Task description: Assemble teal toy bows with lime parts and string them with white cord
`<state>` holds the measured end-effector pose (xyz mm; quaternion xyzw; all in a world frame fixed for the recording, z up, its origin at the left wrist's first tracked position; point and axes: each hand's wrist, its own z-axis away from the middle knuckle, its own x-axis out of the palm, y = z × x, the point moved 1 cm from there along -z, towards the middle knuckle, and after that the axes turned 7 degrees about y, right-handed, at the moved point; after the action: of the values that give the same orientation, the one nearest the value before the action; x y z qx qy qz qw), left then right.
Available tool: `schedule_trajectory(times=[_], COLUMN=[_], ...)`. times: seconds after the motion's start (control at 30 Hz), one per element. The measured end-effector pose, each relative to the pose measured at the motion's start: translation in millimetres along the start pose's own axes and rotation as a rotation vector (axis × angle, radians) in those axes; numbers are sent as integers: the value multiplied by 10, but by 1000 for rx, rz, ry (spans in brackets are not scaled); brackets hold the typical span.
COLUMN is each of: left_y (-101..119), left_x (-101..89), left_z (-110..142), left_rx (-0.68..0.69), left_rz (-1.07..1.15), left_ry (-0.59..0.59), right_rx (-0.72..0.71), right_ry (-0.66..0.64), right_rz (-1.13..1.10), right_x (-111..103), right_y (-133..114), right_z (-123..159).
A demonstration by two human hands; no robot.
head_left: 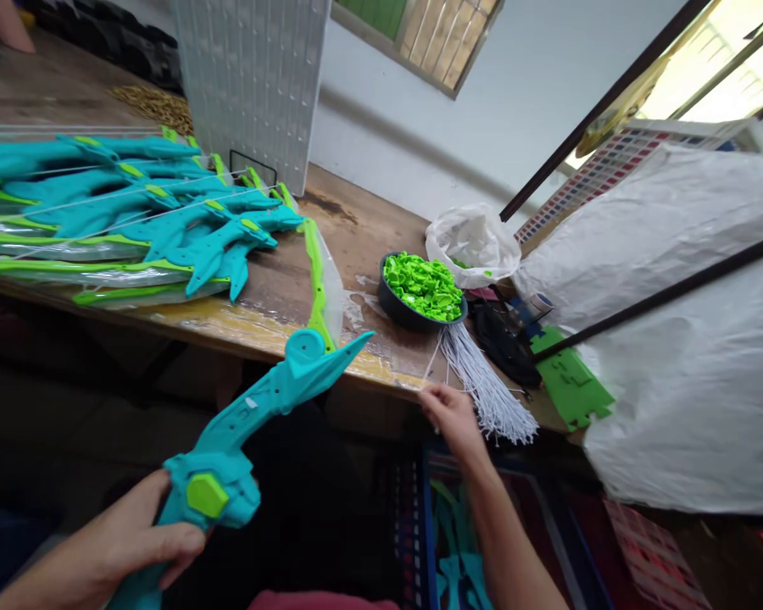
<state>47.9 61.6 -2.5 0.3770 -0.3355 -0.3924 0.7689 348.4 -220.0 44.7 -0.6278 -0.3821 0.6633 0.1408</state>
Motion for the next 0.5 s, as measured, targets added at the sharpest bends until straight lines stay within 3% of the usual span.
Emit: schedule_trajectory(times=[0.1, 0.2, 0.3, 0.37, 0.43, 0.5], left_y=[55, 20, -125, -247, -346, -387], left_x=[201, 343, 324, 256, 180, 112], left_z=[-82, -199, -262, -222, -118, 15], left_rx=[-38, -46, -27, -53, -133, -190], left_rz=[68, 86, 94, 102, 88, 28], left_ry=[-207, -315, -305, -330, -347, -308], right_rx=[-141, -163, 36, 239, 440, 611], right_ry=[-247, -688, -1088, -1261, -1201, -928], right_rz=[-200, -541, -704, -815, -1024, -1258], right_x=[537, 1027, 1287, 1359, 1406, 1447], right_y=[-432, -640, -620, -600, -621, -648], right_z=[638, 1186, 1479, 1529, 1465, 1299])
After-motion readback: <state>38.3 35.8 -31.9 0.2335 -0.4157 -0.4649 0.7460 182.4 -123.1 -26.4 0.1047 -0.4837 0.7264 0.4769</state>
